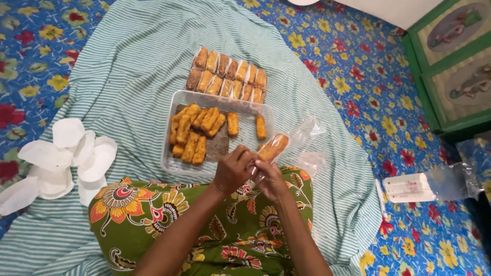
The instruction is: Wrapping individual snacks in paper and placing them into plastic bags.
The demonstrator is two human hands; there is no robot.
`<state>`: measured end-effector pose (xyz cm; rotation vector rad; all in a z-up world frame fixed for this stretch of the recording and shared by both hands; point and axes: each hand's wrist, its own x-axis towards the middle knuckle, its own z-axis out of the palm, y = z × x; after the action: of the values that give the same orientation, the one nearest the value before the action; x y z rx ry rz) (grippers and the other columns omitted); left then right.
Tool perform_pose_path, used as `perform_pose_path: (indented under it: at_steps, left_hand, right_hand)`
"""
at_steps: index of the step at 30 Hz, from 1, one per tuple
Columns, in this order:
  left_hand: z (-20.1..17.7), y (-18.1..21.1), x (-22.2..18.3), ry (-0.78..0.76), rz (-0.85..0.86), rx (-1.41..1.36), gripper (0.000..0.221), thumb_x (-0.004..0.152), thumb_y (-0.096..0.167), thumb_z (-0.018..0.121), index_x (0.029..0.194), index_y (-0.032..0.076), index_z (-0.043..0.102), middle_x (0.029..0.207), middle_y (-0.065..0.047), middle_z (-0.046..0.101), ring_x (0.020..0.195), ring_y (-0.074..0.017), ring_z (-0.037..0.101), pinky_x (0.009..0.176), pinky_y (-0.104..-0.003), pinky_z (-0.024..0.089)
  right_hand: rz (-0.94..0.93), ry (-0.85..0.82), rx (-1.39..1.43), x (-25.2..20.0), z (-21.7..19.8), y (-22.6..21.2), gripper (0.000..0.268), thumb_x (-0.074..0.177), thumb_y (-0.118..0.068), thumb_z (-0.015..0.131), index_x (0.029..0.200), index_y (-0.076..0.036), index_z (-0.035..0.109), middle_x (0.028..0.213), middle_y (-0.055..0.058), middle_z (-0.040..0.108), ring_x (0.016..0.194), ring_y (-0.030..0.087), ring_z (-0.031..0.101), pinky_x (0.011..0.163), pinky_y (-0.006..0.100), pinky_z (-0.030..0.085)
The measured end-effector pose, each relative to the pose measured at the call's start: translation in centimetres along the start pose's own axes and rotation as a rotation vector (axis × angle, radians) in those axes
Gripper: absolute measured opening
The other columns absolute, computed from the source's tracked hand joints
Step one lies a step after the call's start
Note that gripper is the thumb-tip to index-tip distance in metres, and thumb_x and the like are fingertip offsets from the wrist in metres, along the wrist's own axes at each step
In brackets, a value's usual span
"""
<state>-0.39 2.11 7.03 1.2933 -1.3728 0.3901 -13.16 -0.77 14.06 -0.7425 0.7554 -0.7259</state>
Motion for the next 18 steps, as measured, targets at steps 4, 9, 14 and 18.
perform_pose_path:
  at_steps: [4,9,14,18]
  left_hand:
    - [1.8,-0.7,-1.7,-0.045,0.010,-0.078,0.018,0.078,0.015,0.077,0.089,0.016,0.062,0.088,0.001,0.055,0.065,-0.0220,0.067,0.060,-0.031,0.055]
    - [-0.8,0.0,0.6,-0.284,0.065,-0.316,0.031,0.087,0.033,0.078,0.102,0.010,0.064,0.098,-0.007,0.062,0.067,-0.0275,0.068,0.062,-0.036,0.057]
    - [-0.2,-1.3,0.9,-0.267,-0.139,-0.517,0.029,0.088,0.030,0.079,0.101,0.007,0.067,0.096,-0.011,0.065,0.065,-0.0279,0.068,0.059,-0.037,0.056]
    - [1.4,-4.1,-0.5,-0.192,-0.397,-0.634,0.027,0.090,0.026,0.080,0.111,0.011,0.071,0.100,-0.005,0.065,0.078,-0.0223,0.069,0.062,-0.029,0.058]
  right_hand:
    - [0.031,0.072,-0.015,2.0,-4.3,0.8,0.009,0.088,-0.002,0.073,0.094,-0.005,0.067,0.079,0.004,0.068,0.068,0.012,0.067,0.069,0.028,0.057]
    - [0.117,0.044,-0.112,2.4,-8.0,-0.2,0.023,0.084,-0.003,0.075,0.106,-0.008,0.067,0.084,0.004,0.066,0.071,0.018,0.067,0.068,0.033,0.059]
    - [0.235,-0.071,-0.237,1.1,-8.6,-2.3,0.026,0.082,-0.001,0.073,0.107,-0.006,0.067,0.085,0.011,0.068,0.076,0.027,0.070,0.073,0.046,0.061]
    - [0.404,-0.403,-0.398,1.0,-10.2,-2.3,0.027,0.083,-0.002,0.072,0.108,-0.006,0.064,0.087,0.013,0.069,0.089,0.034,0.073,0.085,0.056,0.060]
